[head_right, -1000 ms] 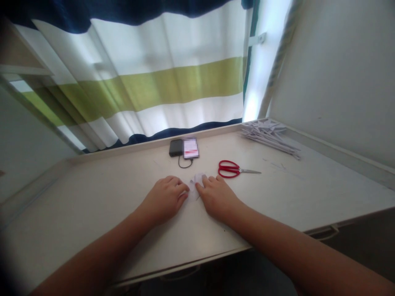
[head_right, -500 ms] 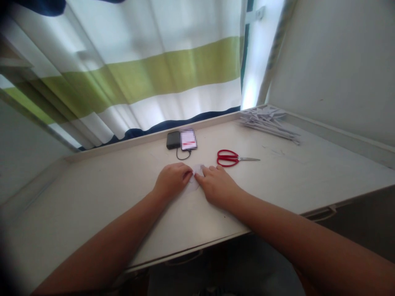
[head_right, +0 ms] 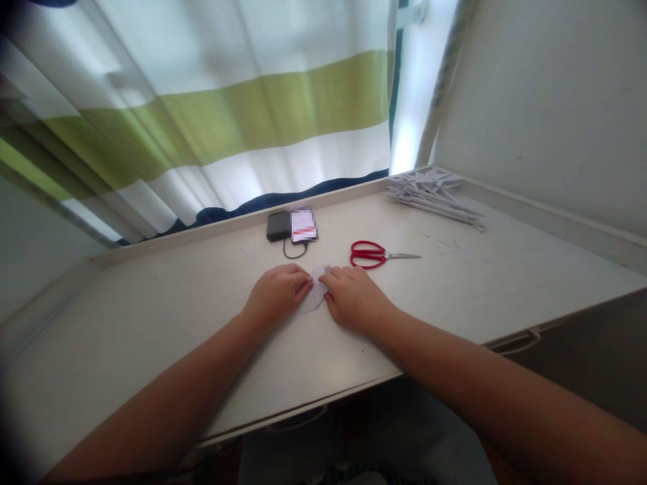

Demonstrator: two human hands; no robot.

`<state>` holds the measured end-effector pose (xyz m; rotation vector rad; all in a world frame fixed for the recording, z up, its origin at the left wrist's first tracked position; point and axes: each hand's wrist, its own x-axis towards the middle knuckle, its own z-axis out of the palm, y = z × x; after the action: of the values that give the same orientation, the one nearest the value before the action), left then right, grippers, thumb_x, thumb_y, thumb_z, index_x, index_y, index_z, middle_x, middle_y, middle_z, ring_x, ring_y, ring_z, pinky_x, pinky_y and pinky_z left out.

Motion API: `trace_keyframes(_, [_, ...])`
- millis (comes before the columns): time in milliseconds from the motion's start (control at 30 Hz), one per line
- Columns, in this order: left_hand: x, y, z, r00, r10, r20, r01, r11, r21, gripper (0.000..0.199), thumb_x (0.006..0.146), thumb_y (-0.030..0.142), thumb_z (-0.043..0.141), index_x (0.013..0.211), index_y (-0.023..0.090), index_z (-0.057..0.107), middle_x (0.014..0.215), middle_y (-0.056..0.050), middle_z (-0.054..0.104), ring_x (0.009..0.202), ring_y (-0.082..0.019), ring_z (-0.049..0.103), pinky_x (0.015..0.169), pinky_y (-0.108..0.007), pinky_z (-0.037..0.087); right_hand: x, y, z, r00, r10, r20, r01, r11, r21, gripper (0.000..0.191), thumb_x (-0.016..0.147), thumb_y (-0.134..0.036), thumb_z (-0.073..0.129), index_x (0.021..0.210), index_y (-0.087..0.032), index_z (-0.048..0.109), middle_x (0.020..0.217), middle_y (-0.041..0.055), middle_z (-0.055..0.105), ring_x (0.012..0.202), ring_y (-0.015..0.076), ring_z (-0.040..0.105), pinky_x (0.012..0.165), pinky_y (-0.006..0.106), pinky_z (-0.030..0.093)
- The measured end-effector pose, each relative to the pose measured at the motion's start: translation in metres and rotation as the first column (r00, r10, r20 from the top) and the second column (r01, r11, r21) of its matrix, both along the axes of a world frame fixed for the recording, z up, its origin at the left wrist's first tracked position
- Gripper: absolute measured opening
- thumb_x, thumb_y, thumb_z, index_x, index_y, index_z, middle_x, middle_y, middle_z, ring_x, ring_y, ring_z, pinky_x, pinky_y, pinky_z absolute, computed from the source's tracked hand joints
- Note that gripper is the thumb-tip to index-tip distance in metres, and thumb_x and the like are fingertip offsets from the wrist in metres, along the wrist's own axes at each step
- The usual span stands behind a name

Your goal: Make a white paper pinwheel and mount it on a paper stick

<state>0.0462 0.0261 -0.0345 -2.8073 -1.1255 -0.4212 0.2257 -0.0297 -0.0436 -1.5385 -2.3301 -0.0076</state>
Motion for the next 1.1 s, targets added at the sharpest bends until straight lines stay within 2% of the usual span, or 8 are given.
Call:
trace_keyframes(233, [0.001,-0.002,0.001,0.999,0.025,0.024,-0.025,0.999,-0.029,0.025,0.09,0.03,0.048,0.092,0.018,0.07,0.095,-0.007,0.066,0.087,-0.019,0.06,0.081,-0.034,0.047,-0.002,0.003,0.0,0.997,0.018,0.08,-0.018,1.0,0.0,0.029,0.089,-0.023,0.046,0.11,-0.022,0.065,0.089,0.0077,0.061,0.082,0.0199,0.05,0.073,0.032,0.029])
trace_keyframes(433, [0.001,-0.002,-0.001,0.998,0.037,0.049,-0.034,0.998,-0.048,0.023,0.089,0.029,0.048,0.094,0.021,0.069,0.095,-0.006,0.066,0.087,-0.019,0.059,0.08,-0.033,0.047,-0.004,0.003,0.001,0.993,0.005,0.116,-0.005,1.0,-0.001,0.029,0.089,-0.023,0.045,0.111,-0.021,0.064,0.091,0.0083,0.06,0.085,0.0214,0.051,0.075,0.034,0.03])
trace_keyframes(667, [-0.001,0.0,-0.002,0.993,0.011,0.116,-0.002,0.997,-0.073,0.022,0.088,0.029,0.051,0.095,0.021,0.07,0.096,-0.005,0.067,0.088,-0.019,0.058,0.084,-0.034,0.045,-0.004,0.001,0.0,0.982,0.031,0.187,-0.034,0.999,0.013,0.038,0.091,-0.022,0.041,0.128,-0.021,0.053,0.104,0.0117,0.061,0.092,0.0237,0.054,0.081,0.036,0.033])
trace_keyframes(867, [-0.002,0.002,-0.005,0.988,0.039,0.148,-0.031,0.998,-0.06,0.024,0.087,0.032,0.053,0.102,0.021,0.068,0.102,-0.006,0.065,0.1,-0.023,0.053,0.091,-0.039,0.041,-0.006,0.002,0.003,0.98,0.033,0.195,-0.033,0.999,-0.003,0.032,0.091,-0.022,0.042,0.118,-0.021,0.059,0.1,0.0106,0.062,0.086,0.0219,0.056,0.076,0.034,0.034])
trace_keyframes(1100, [-0.002,0.002,-0.011,0.994,0.059,0.089,-0.057,0.998,-0.025,0.03,0.089,0.034,0.049,0.115,0.031,0.063,0.116,-0.004,0.059,0.112,-0.024,0.046,0.095,-0.042,0.038,-0.004,0.003,0.002,0.984,0.047,0.171,-0.045,0.999,-0.018,0.03,0.091,-0.022,0.041,0.114,-0.021,0.06,0.092,0.0083,0.061,0.083,0.0216,0.055,0.074,0.034,0.033])
